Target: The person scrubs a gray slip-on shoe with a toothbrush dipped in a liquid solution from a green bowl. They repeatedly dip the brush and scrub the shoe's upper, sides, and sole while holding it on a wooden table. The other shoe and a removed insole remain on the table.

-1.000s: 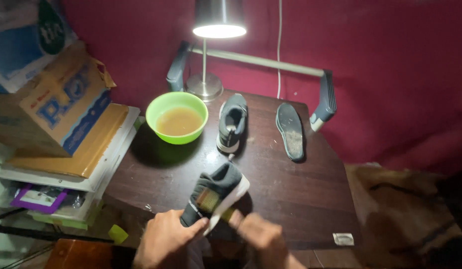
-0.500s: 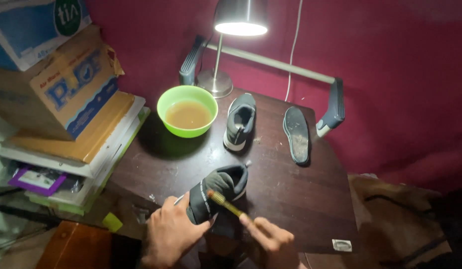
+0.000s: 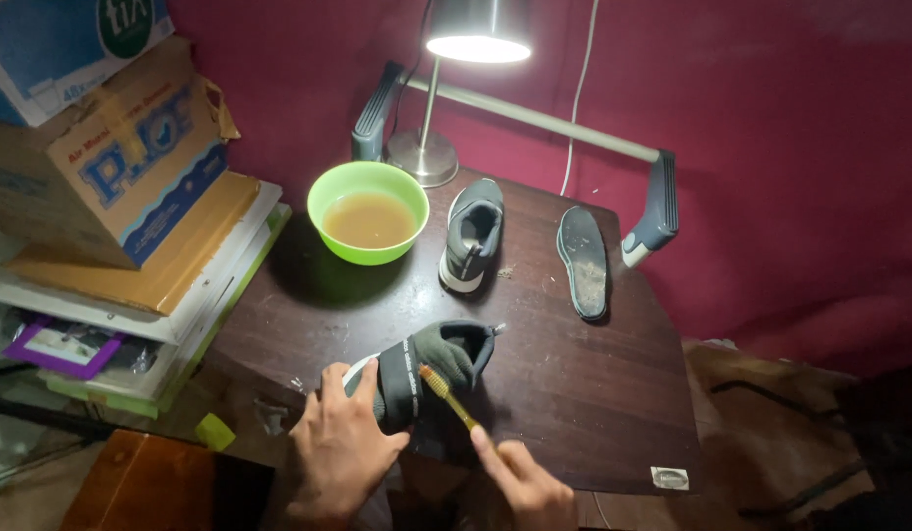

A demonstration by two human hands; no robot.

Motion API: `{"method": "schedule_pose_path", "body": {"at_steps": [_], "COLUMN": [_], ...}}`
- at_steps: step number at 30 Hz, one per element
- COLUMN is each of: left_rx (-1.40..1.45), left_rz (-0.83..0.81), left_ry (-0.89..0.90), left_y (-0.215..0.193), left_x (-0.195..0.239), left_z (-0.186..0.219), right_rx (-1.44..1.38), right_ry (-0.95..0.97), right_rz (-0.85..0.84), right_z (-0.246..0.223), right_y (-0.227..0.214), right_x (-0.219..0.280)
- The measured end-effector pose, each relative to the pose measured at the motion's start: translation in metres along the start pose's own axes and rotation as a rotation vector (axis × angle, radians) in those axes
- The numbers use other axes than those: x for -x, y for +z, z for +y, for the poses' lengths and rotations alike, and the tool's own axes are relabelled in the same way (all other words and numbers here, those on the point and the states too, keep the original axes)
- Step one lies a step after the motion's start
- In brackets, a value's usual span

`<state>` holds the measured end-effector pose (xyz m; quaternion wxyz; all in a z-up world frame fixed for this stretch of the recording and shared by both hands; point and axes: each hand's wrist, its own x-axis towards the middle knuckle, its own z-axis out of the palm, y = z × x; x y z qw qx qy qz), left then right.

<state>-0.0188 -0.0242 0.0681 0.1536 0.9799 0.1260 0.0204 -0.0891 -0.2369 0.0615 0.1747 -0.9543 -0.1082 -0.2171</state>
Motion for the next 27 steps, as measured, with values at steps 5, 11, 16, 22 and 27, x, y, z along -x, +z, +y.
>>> {"method": "schedule_pose_path", "body": {"at_steps": [5, 11, 16, 22, 27], "left_rx": [-0.033, -0.051, -0.031, -0.014, -0.061], "left_rz": [0.022, 0.027, 0.003, 0.081, 0.093], "left_ry": [0.031, 0.035, 0.050, 0.078, 0.067], "left_y": [0.001, 0.010, 0.005, 0.017, 0.025], "left_x": [-0.003, -0.001, 0.003, -0.001, -0.001], "left_z": [0.001, -0.003, -0.003, -0.007, -0.008], "right_rx": [0.020, 0.050, 0.096, -0.040, 0.004], "right_ry": [0.603, 0.139, 0.028, -0.047, 0.150], "right_rz": [-0.451, -0.020, -0.111, 0.158, 0.112], "right_z": [-0.006, 0.029, 0.026, -0.001, -0.024], "right_y": [-0.032, 0.013, 0.021, -0.004, -0.041], "right_x": [-0.045, -0.010, -0.001, -0.010, -0.027]}}
